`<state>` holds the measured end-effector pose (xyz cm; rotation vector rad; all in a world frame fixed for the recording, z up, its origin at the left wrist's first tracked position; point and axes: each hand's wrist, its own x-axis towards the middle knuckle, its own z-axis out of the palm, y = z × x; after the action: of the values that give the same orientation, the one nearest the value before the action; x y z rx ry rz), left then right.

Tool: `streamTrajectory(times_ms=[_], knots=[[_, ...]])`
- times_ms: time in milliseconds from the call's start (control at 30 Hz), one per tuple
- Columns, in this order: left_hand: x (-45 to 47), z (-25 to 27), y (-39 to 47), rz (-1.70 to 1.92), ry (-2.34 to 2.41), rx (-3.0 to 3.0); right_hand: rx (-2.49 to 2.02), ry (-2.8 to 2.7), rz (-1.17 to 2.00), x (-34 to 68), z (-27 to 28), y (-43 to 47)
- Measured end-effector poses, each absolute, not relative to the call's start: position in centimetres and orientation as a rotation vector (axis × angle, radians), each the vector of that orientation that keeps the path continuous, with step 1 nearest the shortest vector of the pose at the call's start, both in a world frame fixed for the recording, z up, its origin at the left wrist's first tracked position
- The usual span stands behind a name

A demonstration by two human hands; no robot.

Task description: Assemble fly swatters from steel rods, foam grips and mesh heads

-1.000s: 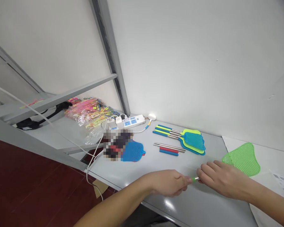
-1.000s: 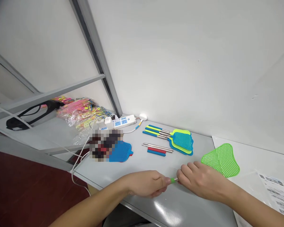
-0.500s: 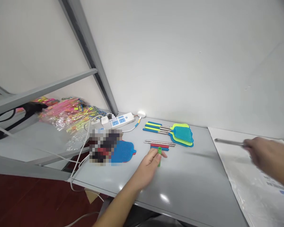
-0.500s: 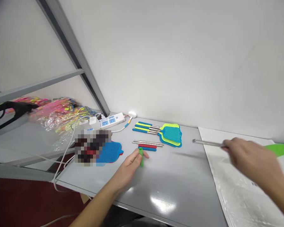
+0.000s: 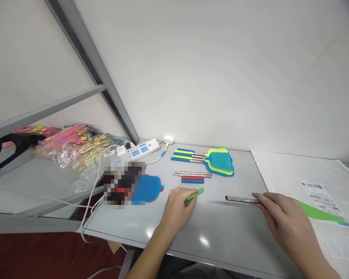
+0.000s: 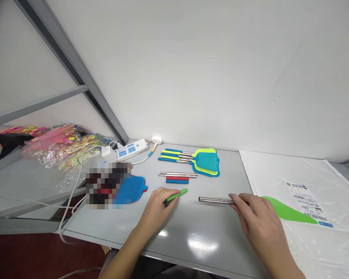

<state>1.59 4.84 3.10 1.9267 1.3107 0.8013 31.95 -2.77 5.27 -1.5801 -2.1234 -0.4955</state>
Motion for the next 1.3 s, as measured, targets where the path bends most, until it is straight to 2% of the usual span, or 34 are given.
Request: streamTrajectory(times_ms=[233,500,733,1300], knots=[[1.9,2.6,5.9,0.725,1.358,2.301,-1.627,-1.983,-0.400,29.9,5.2,-2.7],[2.4,3.1,7.1,0.576,1.352,2.691,-1.604,-1.869,-0.494,26.8,2.7,-2.3],[1.8,2.8,8.0,0.635,1.417,2.672,-1.484,-1.804,-0.504,26.2,0.3,-1.8],[0.8,2.2,8.2,0.775,1.523,2.507,-1.576,-1.746,-0.331,25.6,0.6,-1.0]])
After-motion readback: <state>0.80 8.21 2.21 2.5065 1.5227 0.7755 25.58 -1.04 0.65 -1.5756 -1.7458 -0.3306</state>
